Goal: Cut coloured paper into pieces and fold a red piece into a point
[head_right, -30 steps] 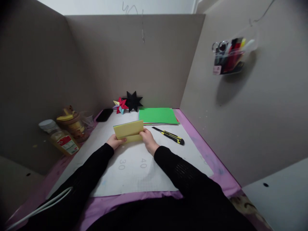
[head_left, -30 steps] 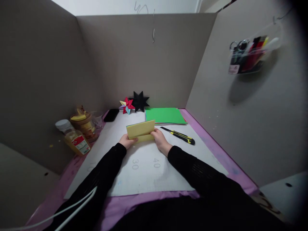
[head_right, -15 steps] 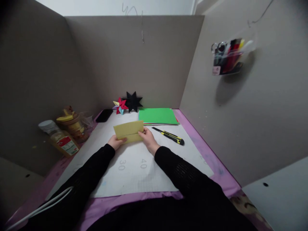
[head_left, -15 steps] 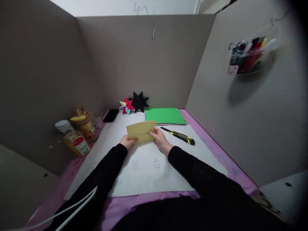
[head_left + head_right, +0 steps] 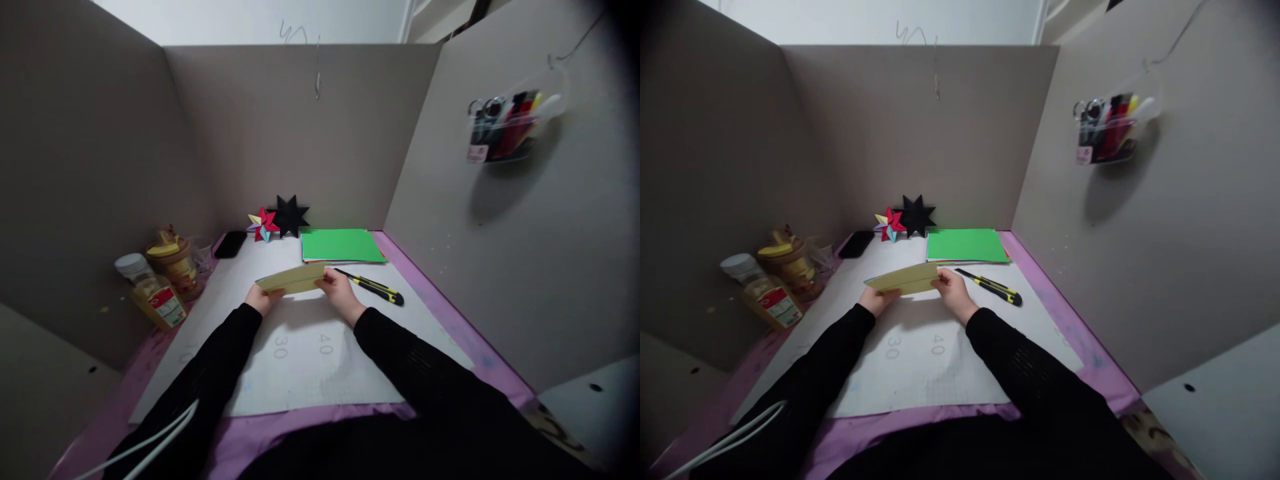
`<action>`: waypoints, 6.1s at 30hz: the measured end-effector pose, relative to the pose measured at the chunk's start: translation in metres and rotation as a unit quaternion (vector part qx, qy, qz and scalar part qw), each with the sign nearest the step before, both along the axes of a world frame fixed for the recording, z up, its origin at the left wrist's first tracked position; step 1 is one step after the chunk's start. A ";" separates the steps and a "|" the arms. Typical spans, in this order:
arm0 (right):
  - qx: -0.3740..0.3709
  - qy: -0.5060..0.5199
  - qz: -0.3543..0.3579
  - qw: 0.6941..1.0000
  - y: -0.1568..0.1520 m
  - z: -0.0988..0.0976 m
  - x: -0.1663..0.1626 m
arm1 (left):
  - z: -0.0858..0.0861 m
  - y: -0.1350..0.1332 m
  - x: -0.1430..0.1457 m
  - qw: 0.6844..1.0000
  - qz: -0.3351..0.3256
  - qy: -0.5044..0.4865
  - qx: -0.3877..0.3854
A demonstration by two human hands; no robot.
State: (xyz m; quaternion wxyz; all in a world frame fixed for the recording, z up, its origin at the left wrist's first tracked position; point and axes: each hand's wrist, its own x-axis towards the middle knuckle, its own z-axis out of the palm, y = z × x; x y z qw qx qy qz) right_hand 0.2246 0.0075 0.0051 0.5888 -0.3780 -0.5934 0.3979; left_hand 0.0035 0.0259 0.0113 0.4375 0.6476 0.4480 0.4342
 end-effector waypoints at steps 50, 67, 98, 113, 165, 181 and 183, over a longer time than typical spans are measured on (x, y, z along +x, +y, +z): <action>0.312 -0.228 -0.095 0.917 -0.031 0.023 0.010 | 0.015 -0.014 0.003 0.998 -0.012 0.057 -0.016; -0.090 0.167 0.104 0.976 -0.017 0.026 0.009 | 0.000 -0.015 0.002 0.954 -0.130 -0.128 -0.237; 0.280 -0.219 -0.036 0.934 -0.050 0.047 -0.003 | -0.013 -0.005 0.006 0.963 -0.049 -0.205 -0.166; 0.291 -0.176 -0.171 0.925 -0.020 0.069 -0.012 | -0.002 -0.016 0.015 0.918 -0.069 -0.316 -0.231; -0.152 0.294 -0.068 0.941 0.029 0.007 0.009 | 0.000 0.000 -0.009 0.944 0.056 -0.232 -0.228; -0.037 0.208 -0.084 0.974 0.020 0.015 -0.014 | 0.003 -0.010 -0.009 0.928 -0.034 -0.225 -0.296; 0.010 0.175 -0.156 0.972 0.022 0.020 -0.009 | 0.005 -0.007 -0.009 0.926 -0.019 -0.237 -0.293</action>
